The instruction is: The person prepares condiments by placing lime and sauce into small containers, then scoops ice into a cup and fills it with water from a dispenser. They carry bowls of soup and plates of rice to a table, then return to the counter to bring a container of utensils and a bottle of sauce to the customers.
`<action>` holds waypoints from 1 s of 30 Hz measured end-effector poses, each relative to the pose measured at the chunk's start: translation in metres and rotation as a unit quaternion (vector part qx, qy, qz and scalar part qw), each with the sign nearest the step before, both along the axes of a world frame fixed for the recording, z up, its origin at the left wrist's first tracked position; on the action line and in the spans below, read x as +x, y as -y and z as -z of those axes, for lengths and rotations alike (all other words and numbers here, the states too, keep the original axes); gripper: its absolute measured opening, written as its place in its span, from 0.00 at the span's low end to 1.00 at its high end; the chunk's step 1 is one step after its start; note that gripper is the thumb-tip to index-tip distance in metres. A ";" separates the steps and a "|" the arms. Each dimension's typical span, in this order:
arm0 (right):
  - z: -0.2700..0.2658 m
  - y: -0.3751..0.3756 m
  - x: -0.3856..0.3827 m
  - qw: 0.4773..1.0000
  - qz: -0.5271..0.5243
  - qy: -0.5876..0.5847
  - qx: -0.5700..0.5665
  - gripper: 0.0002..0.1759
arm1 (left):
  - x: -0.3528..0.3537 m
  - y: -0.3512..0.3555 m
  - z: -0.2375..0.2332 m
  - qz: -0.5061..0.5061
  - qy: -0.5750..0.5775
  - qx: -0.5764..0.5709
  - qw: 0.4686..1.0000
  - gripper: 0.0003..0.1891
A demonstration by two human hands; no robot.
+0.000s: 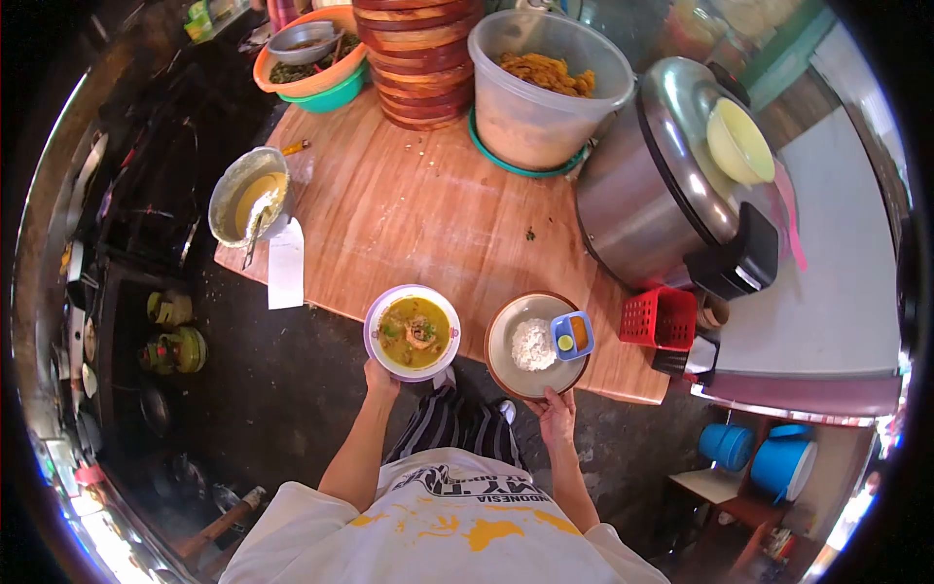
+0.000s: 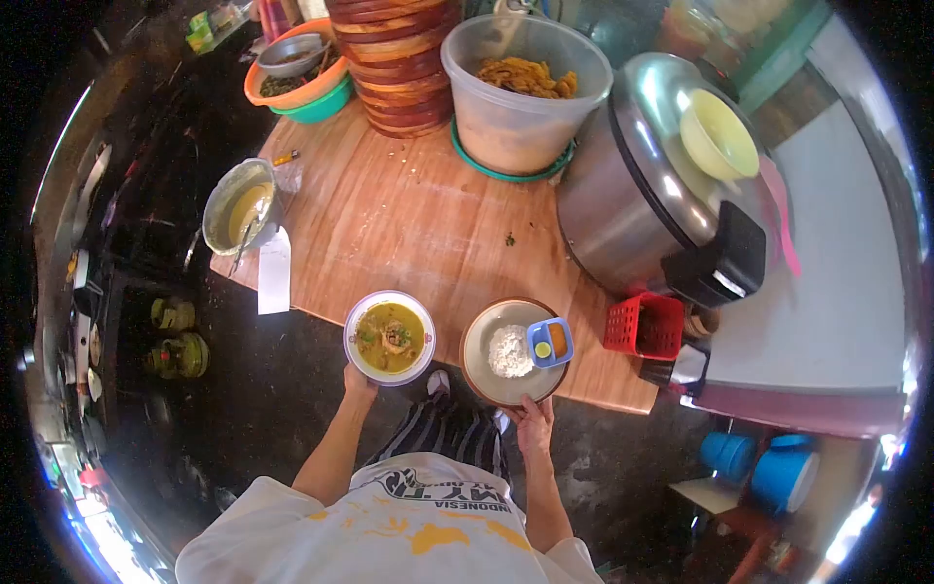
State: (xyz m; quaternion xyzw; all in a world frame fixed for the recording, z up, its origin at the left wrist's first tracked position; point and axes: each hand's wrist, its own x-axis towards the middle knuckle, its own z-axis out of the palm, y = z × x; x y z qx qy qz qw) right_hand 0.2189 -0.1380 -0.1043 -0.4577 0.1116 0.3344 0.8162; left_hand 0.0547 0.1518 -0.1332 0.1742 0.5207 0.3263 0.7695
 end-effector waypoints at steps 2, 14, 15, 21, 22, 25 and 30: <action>0.001 0.010 -0.007 1.000 0.007 -0.004 0.003 0.24 | 0.002 0.007 -0.004 0.016 0.006 0.013 1.000 0.14; -0.004 0.183 -0.111 0.993 0.115 -0.012 0.030 0.19 | -0.013 0.119 -0.018 0.257 0.037 0.131 0.957 0.14; -0.005 0.205 -0.119 0.989 0.142 0.026 0.020 0.19 | -0.004 0.137 -0.011 0.277 0.079 0.136 0.948 0.15; 0.001 0.360 -0.184 0.967 0.253 0.032 0.007 0.18 | 0.029 0.294 -0.015 0.379 0.158 0.119 0.904 0.19; -0.001 0.377 -0.173 0.962 0.272 0.039 0.002 0.17 | 0.051 0.310 -0.008 0.399 0.157 0.109 0.897 0.18; 0.004 0.450 -0.193 0.937 0.345 0.045 -0.030 0.16 | 0.084 0.405 -0.022 0.435 0.132 0.053 0.889 0.17; 0.025 0.550 -0.183 0.899 0.431 0.077 -0.012 0.18 | 0.165 0.538 -0.026 0.524 0.133 0.078 0.838 0.12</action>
